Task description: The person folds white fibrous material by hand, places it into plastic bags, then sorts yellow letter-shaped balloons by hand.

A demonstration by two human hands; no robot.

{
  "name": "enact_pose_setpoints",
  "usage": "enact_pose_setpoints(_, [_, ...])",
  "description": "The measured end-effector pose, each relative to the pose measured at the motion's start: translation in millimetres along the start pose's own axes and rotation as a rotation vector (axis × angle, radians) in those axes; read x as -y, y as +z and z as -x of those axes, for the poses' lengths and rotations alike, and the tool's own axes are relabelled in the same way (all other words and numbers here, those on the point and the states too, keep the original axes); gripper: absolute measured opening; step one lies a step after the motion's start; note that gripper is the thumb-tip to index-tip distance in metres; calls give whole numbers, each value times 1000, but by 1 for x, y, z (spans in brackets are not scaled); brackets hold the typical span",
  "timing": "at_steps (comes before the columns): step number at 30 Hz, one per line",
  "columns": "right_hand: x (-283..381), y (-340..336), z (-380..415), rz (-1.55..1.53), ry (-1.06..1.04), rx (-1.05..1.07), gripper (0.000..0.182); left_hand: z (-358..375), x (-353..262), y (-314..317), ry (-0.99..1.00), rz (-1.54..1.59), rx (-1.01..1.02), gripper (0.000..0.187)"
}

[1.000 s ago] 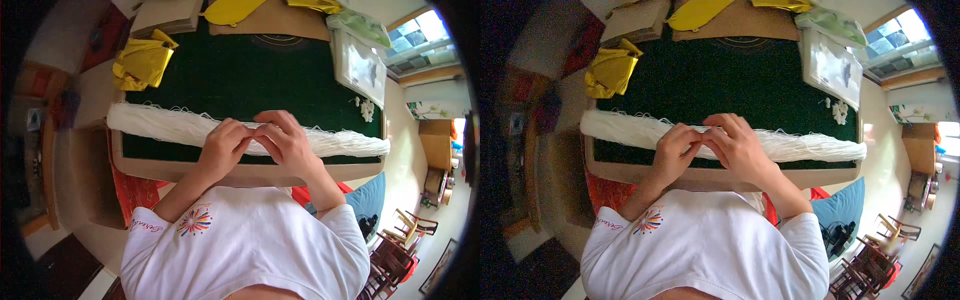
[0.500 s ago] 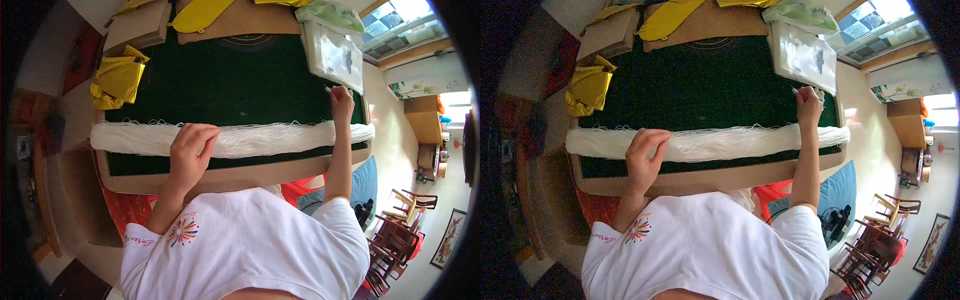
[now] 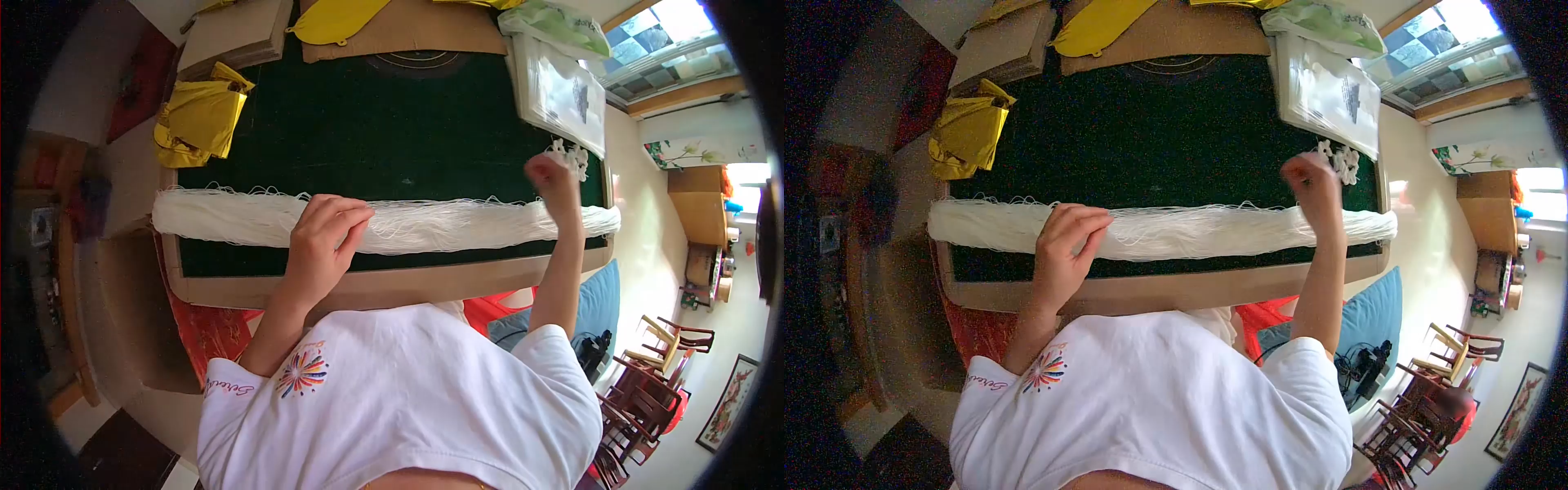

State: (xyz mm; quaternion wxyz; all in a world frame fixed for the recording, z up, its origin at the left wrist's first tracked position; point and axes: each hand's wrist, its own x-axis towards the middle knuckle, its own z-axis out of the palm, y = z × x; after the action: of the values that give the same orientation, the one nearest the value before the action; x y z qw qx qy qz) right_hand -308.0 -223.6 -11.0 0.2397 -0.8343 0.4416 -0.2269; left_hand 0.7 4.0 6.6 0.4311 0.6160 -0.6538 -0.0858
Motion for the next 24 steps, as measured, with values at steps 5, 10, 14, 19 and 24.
enact_pose_setpoints(5, [45, 13, 6, 26, -211, 398, 10, -5, -3, -1, -3, 3, -18, 19])
enact_pose_setpoints(10, [83, 12, 4, -163, -101, 229, 10, -4, -2, 0, -18, 38, -20, 20])
enact_pose_setpoints(14, [144, 33, 13, -383, -347, 171, 12, -16, -21, 7, -33, 97, 4, 23])
enact_pose_setpoints(19, [188, 79, 15, -718, -471, 56, 14, -23, -28, 0, 34, 116, -31, 21])
enact_pose_setpoints(24, [203, 80, 34, -1035, -10, 592, 18, -22, -5, -47, -127, 149, -470, 9])
